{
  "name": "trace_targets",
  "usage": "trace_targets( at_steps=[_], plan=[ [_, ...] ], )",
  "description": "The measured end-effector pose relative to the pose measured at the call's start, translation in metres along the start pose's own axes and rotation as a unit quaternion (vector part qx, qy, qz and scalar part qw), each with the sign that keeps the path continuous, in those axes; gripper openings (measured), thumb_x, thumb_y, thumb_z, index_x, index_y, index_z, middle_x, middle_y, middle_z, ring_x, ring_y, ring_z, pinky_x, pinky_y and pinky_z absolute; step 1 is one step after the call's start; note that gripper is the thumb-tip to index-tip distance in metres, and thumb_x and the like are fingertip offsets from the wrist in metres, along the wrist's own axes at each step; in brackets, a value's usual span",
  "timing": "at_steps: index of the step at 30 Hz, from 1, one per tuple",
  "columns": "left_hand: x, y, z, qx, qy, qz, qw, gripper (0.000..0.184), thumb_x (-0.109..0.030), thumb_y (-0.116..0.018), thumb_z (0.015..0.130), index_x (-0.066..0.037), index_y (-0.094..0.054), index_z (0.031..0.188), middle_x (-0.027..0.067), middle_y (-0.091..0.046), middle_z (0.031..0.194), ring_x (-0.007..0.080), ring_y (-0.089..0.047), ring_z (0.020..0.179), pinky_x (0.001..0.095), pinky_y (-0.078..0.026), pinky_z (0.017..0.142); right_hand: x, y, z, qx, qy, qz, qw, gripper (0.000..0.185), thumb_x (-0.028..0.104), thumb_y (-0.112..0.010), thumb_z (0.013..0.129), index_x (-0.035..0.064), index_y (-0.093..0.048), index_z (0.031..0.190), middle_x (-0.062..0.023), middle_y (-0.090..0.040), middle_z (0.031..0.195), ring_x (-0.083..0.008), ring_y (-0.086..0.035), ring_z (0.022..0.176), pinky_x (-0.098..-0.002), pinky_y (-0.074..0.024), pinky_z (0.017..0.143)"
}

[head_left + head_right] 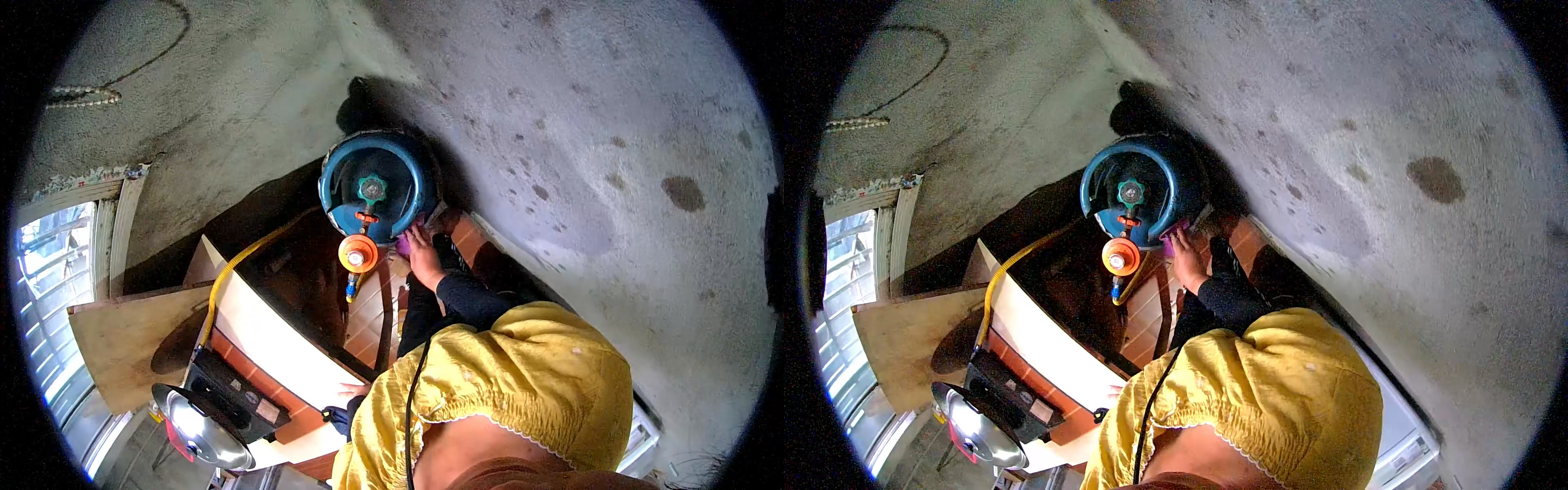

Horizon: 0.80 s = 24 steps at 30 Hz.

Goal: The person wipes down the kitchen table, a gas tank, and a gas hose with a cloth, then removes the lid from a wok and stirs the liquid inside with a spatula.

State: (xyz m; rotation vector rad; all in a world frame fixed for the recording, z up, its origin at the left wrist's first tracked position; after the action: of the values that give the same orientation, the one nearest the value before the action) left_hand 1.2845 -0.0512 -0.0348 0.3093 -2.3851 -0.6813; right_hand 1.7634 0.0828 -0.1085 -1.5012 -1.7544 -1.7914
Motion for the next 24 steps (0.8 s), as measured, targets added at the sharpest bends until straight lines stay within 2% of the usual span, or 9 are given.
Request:
trace_targets(
  at_steps=[1, 2, 4, 8, 10, 12, 16, 21, 24],
  plan=[
    [0.005, 0.002, 0.001, -0.002, 0.0, 0.003, 1.0, 0.141, -0.058, -0.078, 0.05, 0.0, 0.017, 0.137, 0.0363, 0.011, 0.139, 0.0504, -0.009, 0.129, 0.0504, -0.02, 0.105, 0.002, 0.015, 0.004, -0.083, 0.037, -0.009, 0.996, 0.041, 0.006, -0.048, 0.082, 0.0024, -0.046, 0.123, -0.0202, -0.049, 0.124, -0.0362, -0.05, 0.109, -0.0413, -0.0411, 0.091],
    [0.011, 0.003, 0.002, -0.004, 0.0, 0.006, 1.0, 0.141, -0.057, -0.078, 0.05, 0.0, 0.017, 0.137, 0.0364, 0.011, 0.139, 0.0506, -0.009, 0.129, 0.0506, -0.021, 0.104, -0.012, 0.021, 0.01, 0.052, -0.193, 0.086, 0.976, 0.035, 0.01, -0.05, 0.084, 0.0017, -0.051, 0.118, -0.0205, -0.06, 0.104, -0.0346, -0.057, 0.096, -0.0416, -0.0448, 0.083],
    [0.023, 0.006, 0.004, -0.006, 0.004, 0.009, 1.0, 0.141, -0.057, -0.078, 0.05, 0.0, 0.017, 0.137, 0.0366, 0.011, 0.139, 0.051, -0.011, 0.128, 0.0509, -0.022, 0.104, -0.036, 0.044, 0.032, -0.157, -0.101, 0.152, 0.97, 0.035, 0.016, -0.052, 0.086, 0.0018, -0.05, 0.118, -0.0212, -0.062, 0.094, -0.0353, -0.06, 0.089, -0.0409, -0.0461, 0.08],
    [0.055, 0.01, 0.007, -0.013, 0.018, 0.018, 1.0, 0.14, -0.057, -0.078, 0.05, 0.0, 0.017, 0.136, 0.037, 0.011, 0.139, 0.052, -0.013, 0.127, 0.0515, -0.023, 0.103, -0.032, 0.1, 0.086, -0.282, -0.075, 0.144, 0.946, 0.031, 0.017, -0.048, 0.089, -0.0004, -0.052, 0.115, -0.0189, -0.062, 0.103, -0.0303, -0.06, 0.093, -0.0351, -0.046, 0.081],
    [0.062, 0.008, 0.007, -0.013, 0.024, 0.017, 0.999, 0.14, -0.057, -0.078, 0.05, 0.0, 0.017, 0.136, 0.0372, 0.011, 0.139, 0.0524, -0.014, 0.127, 0.0519, -0.024, 0.102, -0.024, 0.075, 0.092, -0.26, 0.014, -0.024, 0.965, 0.039, 0.013, -0.045, 0.087, 0.0022, -0.044, 0.125, -0.0213, -0.054, 0.114, -0.0366, -0.052, 0.104, -0.0405, -0.0399, 0.091],
    [0.058, 0.005, 0.008, -0.013, 0.023, 0.015, 1.0, 0.14, -0.056, -0.078, 0.05, 0.0, 0.017, 0.136, 0.0373, 0.01, 0.139, 0.0529, -0.015, 0.126, 0.0522, -0.025, 0.102, 0.014, 0.064, 0.065, -0.155, -0.142, -0.143, 0.967, 0.047, 0.012, -0.046, 0.084, 0.0041, -0.038, 0.13, -0.0201, -0.047, 0.125, -0.0356, -0.045, 0.113, -0.0431, -0.0328, 0.098],
    [0.017, -0.002, 0.0, -0.008, 0.018, -0.002, 1.0, 0.14, -0.056, -0.079, 0.05, 0.001, 0.017, 0.136, 0.0377, 0.01, 0.138, 0.0538, -0.017, 0.125, 0.0528, -0.026, 0.101, 0.017, -0.009, 0.011, -0.174, -0.023, -0.066, 0.982, 0.045, 0.007, -0.045, 0.084, -0.0043, -0.038, 0.127, -0.0228, -0.029, 0.138, -0.0407, -0.029, 0.126, -0.0421, -0.0247, 0.105],
    [-0.014, -0.002, -0.009, -0.011, 0.013, -0.016, 1.0, 0.14, -0.056, -0.079, 0.05, 0.001, 0.017, 0.136, 0.0382, 0.01, 0.138, 0.055, -0.02, 0.124, 0.0536, -0.028, 0.1, 0.016, -0.031, -0.011, 0.046, 0.017, -0.064, 0.997, 0.027, 0.008, -0.052, 0.081, 0.0007, -0.057, 0.106, -0.0205, -0.054, 0.114, -0.0342, -0.051, 0.107, -0.0401, -0.0416, 0.089],
    [-0.02, -0.001, -0.012, -0.009, 0.011, -0.027, 1.0, 0.14, -0.055, -0.079, 0.05, 0.001, 0.017, 0.136, 0.0384, 0.01, 0.138, 0.0556, -0.022, 0.123, 0.0541, -0.029, 0.099, 0.008, 0.014, -0.002, -0.107, -0.138, 0.141, 0.975, 0.021, 0.01, -0.056, 0.079, 0.0008, -0.06, 0.098, -0.0198, -0.06, 0.098, -0.0326, -0.058, 0.092, -0.0384, -0.0441, 0.082]
  ],
)
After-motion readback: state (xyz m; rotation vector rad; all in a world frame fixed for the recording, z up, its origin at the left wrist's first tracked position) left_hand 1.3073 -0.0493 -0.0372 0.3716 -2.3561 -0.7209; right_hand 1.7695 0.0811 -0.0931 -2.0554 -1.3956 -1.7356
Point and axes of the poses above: each hand's wrist, its own z-axis towards the middle knuckle, its own y-axis out of the back of the hand, x = y × z, the point moved 6 cm from there along z, towards the middle knuckle
